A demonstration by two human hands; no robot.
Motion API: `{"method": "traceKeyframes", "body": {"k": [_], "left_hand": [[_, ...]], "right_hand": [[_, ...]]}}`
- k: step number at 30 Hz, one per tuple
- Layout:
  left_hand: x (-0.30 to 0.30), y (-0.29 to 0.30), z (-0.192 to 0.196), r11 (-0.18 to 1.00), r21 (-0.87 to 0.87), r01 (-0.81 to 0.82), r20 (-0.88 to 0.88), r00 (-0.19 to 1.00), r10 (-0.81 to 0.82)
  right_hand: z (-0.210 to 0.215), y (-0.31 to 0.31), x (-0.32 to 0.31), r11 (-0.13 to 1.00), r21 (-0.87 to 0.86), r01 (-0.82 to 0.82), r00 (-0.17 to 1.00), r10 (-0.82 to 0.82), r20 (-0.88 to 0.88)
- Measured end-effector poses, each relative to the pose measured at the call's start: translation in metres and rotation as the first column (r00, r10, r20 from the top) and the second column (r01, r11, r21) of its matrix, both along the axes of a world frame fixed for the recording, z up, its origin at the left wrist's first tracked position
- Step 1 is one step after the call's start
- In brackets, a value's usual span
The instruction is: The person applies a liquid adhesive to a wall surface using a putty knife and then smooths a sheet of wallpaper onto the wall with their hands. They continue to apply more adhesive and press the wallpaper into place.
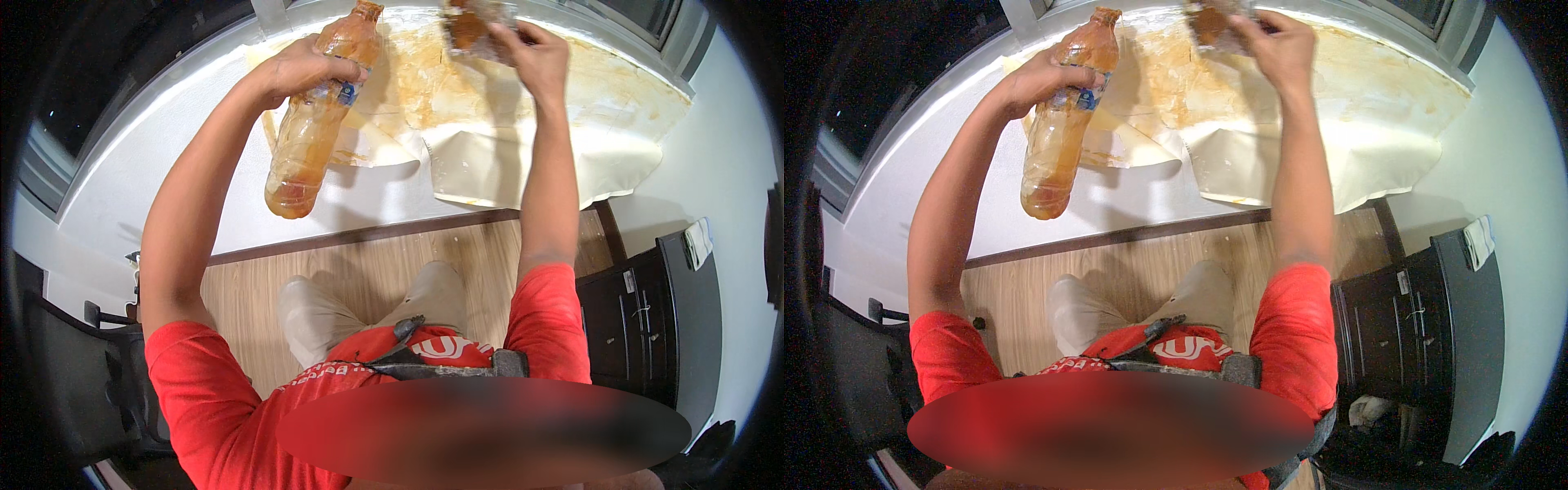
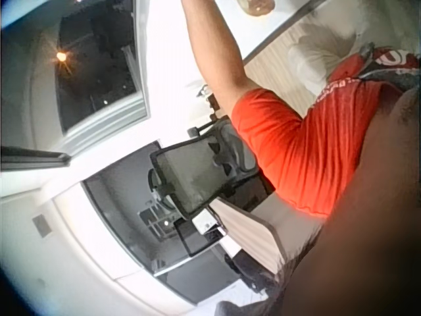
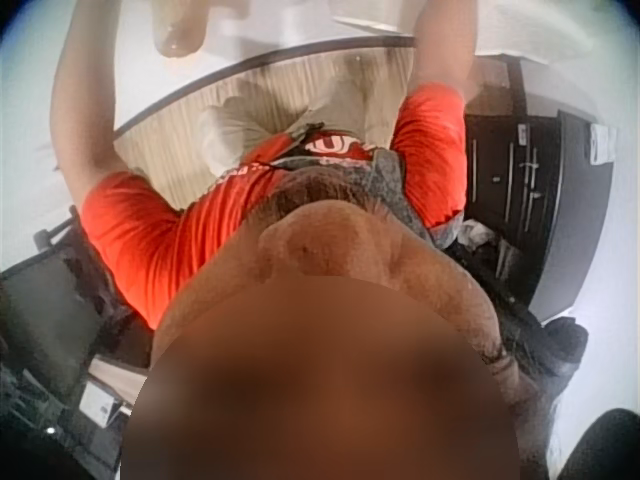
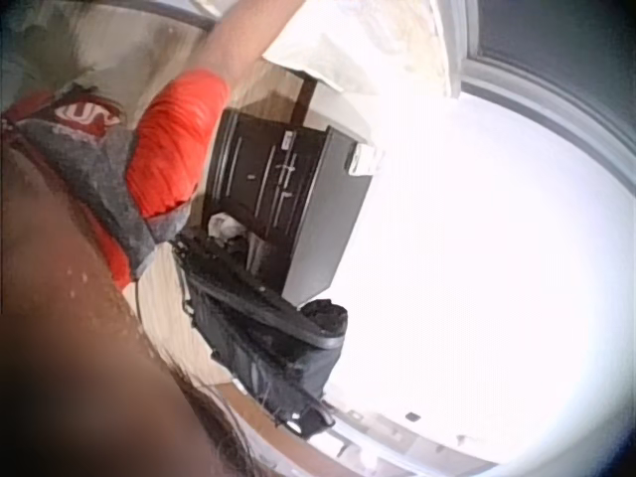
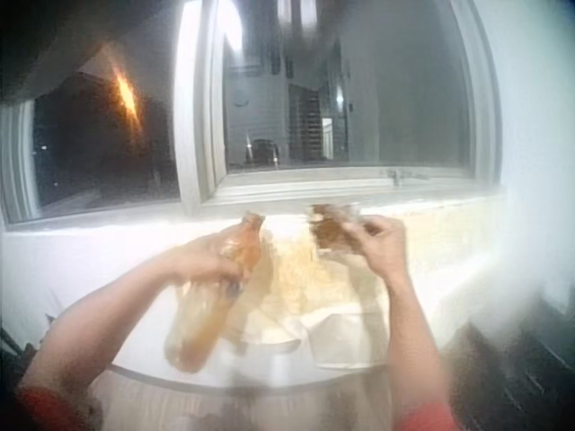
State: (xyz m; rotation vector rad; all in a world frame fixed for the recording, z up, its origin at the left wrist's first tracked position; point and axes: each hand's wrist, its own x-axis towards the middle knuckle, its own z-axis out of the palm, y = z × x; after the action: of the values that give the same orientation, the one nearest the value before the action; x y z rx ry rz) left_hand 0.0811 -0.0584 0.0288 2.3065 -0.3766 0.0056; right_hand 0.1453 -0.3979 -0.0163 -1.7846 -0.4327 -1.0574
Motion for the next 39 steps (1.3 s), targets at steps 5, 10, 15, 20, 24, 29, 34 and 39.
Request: {"method": "traceKeyframes", "body": {"k": [5, 10, 15, 20, 24, 29, 34, 39], "left_hand": [[0.006, 0.005, -0.006, 0.999, 0.024, -0.026, 0.021, 0.999, 0.026], [0.008, 0.005, -0.008, 0.996, 0.061, -0.062, 0.039, 0.997, 0.059], [0.0, -0.004, 0.002, 0.997, 0.061, -0.039, 0.037, 0.999, 0.037], [-0.001, -0.006, 0.004, 0.997, 0.074, -0.02, 0.016, 1.0, 0.019], [0.002, -0.005, 0.007, 0.995, 0.103, -0.014, 0.025, 1.0, 0.011], [-0.015, -0.015, 0.013, 0.999, 0.014, 0.04, 0.051, 0.998, -0.041], [-0.004, -0.015, 0.016, 0.997, 0.024, 0.08, -0.015, 0.997, -0.08], [-0.001, -0.025, 0.03, 0.969, 0.229, 0.095, -0.025, 0.995, -0.092]], "right_hand": [[-0.021, 0.047, 0.035, 0.991, -0.018, -0.129, 0.979, 0.124, -0.164], [-0.018, 0.029, 0.034, 0.985, -0.063, 0.163, 0.966, -0.172, -0.192], [-0.017, -0.013, 0.017, 0.971, 0.161, 0.177, 0.975, -0.151, -0.16], [-0.01, -0.028, -0.02, 0.967, 0.227, 0.115, 0.983, -0.077, -0.168], [-0.028, -0.021, -0.031, 0.964, 0.223, 0.148, 0.988, -0.154, 0.008], [-0.057, -0.022, -0.034, 0.951, 0.063, 0.304, 0.874, -0.305, 0.378], [-0.071, -0.018, -0.032, 0.94, -0.132, 0.314, 0.781, -0.176, 0.599], [-0.064, 0.001, -0.051, 0.872, -0.323, 0.368, 0.748, -0.071, 0.66]]}}
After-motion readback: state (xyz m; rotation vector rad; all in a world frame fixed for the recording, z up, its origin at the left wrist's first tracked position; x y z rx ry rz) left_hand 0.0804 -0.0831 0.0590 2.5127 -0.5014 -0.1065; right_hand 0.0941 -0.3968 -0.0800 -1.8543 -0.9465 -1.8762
